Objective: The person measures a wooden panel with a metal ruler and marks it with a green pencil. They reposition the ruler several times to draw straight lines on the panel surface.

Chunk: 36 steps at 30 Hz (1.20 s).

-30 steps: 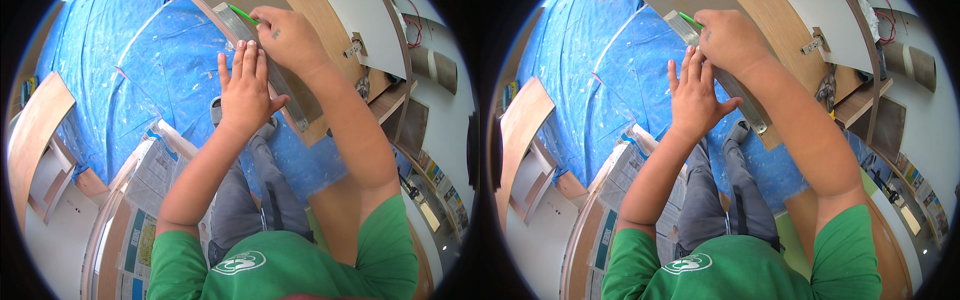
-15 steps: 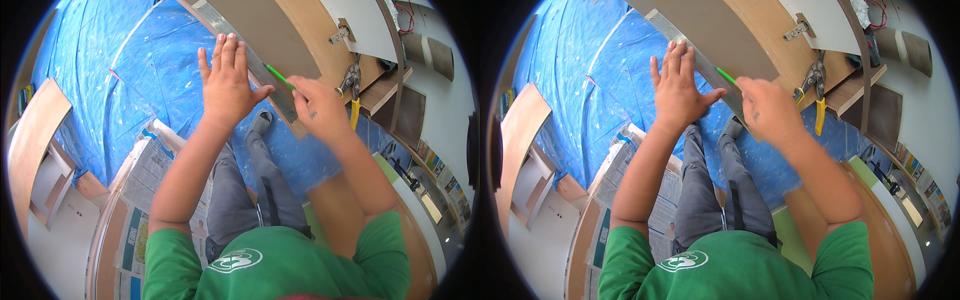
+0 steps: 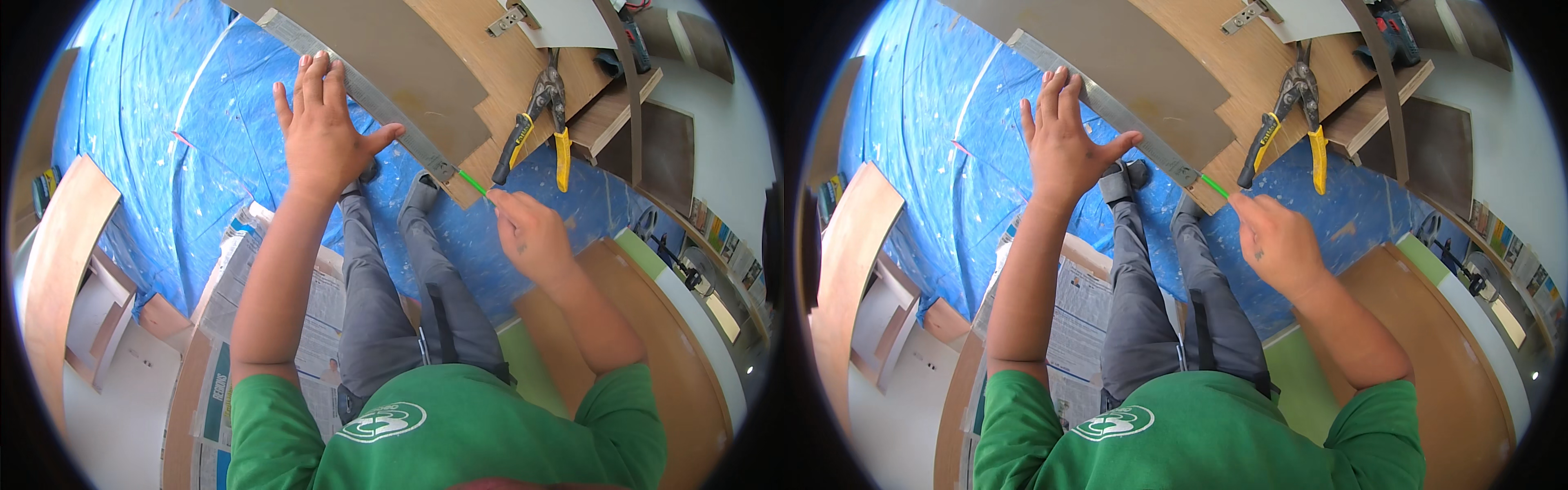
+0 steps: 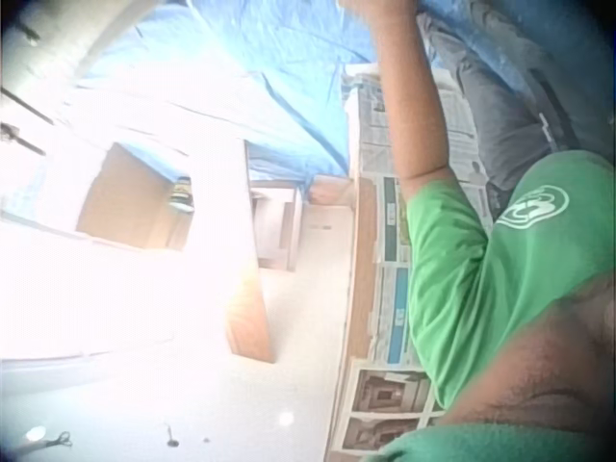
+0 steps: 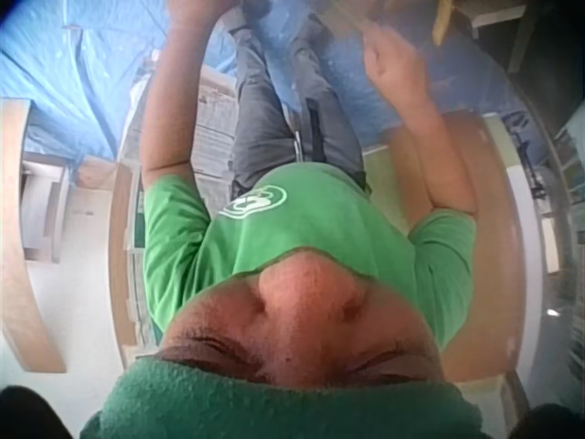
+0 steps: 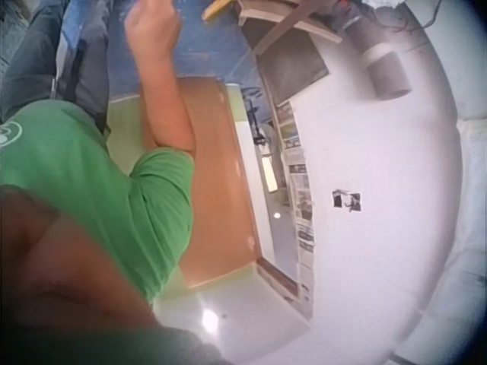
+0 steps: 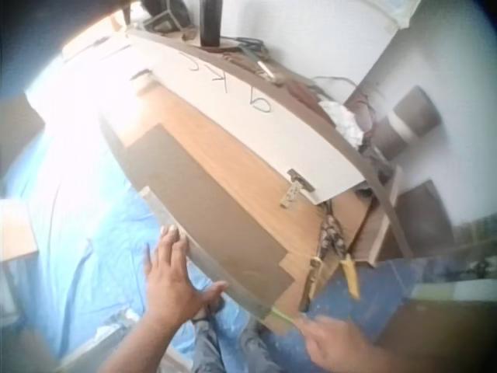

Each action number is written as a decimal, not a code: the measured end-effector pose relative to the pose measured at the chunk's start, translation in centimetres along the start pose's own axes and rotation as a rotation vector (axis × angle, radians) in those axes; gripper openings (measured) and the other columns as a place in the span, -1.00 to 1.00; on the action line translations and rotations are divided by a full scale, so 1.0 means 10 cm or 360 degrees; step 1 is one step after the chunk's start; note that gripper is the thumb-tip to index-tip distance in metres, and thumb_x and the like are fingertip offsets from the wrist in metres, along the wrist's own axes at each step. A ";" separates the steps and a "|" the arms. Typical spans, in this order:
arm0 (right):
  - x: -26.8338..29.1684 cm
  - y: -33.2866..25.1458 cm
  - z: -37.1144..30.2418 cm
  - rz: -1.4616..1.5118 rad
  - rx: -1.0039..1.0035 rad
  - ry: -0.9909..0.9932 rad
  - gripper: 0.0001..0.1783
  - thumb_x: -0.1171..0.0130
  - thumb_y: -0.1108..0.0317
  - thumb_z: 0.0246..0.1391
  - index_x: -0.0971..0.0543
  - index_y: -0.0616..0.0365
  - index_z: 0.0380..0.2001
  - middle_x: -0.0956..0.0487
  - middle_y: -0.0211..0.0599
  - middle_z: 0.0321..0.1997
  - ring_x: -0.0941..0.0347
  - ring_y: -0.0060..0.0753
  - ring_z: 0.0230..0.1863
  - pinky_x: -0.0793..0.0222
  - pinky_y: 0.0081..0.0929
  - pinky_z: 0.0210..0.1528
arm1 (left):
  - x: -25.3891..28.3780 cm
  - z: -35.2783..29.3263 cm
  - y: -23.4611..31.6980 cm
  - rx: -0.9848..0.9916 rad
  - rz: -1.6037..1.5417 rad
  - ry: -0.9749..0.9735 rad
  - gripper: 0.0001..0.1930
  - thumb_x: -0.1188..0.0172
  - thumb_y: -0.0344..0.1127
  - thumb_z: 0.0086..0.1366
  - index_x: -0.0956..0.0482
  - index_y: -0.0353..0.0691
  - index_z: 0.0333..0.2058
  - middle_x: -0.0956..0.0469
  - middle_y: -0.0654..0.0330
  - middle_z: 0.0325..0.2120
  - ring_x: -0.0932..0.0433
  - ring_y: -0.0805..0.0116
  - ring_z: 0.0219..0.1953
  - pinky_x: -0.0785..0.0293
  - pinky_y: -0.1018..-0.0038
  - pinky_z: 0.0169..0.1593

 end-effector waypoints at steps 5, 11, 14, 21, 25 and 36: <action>-0.02 0.08 -0.15 -0.0005 0.0003 -0.0012 -0.65 -0.17 0.55 0.11 -0.59 0.13 0.00 -0.54 -0.09 -0.35 -0.53 0.14 -0.38 -0.46 -0.07 -0.39 | 0.01 0.01 0.02 -0.0022 0.0037 0.0005 0.16 -0.56 0.33 -0.10 -0.30 -0.30 0.34 -0.27 -0.04 0.37 -0.16 0.01 0.49 0.16 -0.13 0.52; 0.02 0.11 -0.28 0.0241 -0.0141 0.0165 -0.64 -0.15 0.56 0.15 -0.55 0.16 0.04 -0.58 -0.07 -0.24 -0.55 0.13 -0.27 -0.49 -0.14 -0.28 | 0.02 0.01 0.02 -0.0040 0.0015 0.0007 0.15 -0.56 0.32 -0.08 -0.29 -0.31 0.34 -0.25 -0.06 0.39 -0.15 -0.02 0.49 0.18 -0.13 0.52; -0.04 0.13 -0.32 0.0435 -0.0303 0.0279 -0.65 -0.15 0.54 0.20 -0.53 0.17 0.07 -0.60 -0.03 -0.15 -0.58 0.10 -0.18 -0.51 -0.19 -0.18 | 0.01 -0.02 0.03 -0.0038 -0.0026 0.0025 0.15 -0.56 0.30 -0.07 -0.28 -0.29 0.35 -0.23 -0.07 0.41 -0.15 -0.04 0.50 0.18 -0.15 0.52; -0.39 0.04 -0.33 0.0947 -0.0508 0.0244 -0.65 -0.20 0.47 0.22 -0.49 0.26 0.07 -0.57 -0.08 -0.19 -0.55 -0.07 -0.21 -0.48 -0.27 -0.07 | 0.01 -0.07 0.01 0.0194 -0.0268 0.0203 -0.05 -0.58 0.18 0.01 -0.40 -0.33 0.21 -0.32 -0.13 0.30 -0.32 -0.05 0.33 -0.18 -0.04 0.37; -0.52 -0.04 -0.36 0.1059 -0.0505 0.0223 -0.67 -0.18 0.48 0.23 -0.51 0.25 0.05 -0.57 -0.10 -0.20 -0.55 -0.11 -0.22 -0.48 -0.28 -0.08 | -0.19 -0.03 -0.22 0.0777 -0.0714 0.0161 -0.42 -0.49 0.13 0.21 -0.58 -0.37 -0.20 -0.61 0.02 -0.24 -0.54 0.29 -0.24 -0.49 0.35 -0.14; -0.63 0.20 -0.54 0.1108 -0.0577 0.0126 -0.71 -0.17 0.49 0.32 -0.54 0.29 0.08 -0.45 -0.57 -0.31 -0.31 -0.75 -0.33 -0.31 -0.66 -0.25 | -0.39 -0.01 -0.33 0.0792 -0.1324 -0.0133 -0.62 -0.32 -0.06 0.41 -0.61 -0.31 -0.36 -0.49 0.35 -0.58 -0.36 0.57 -0.51 -0.34 0.51 -0.41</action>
Point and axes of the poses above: each hand's wrist, its own z-axis towards the middle knuckle, its own x-axis out of the back of the hand, y = z × x, the point moved 4 cm from there along z, towards the middle knuckle
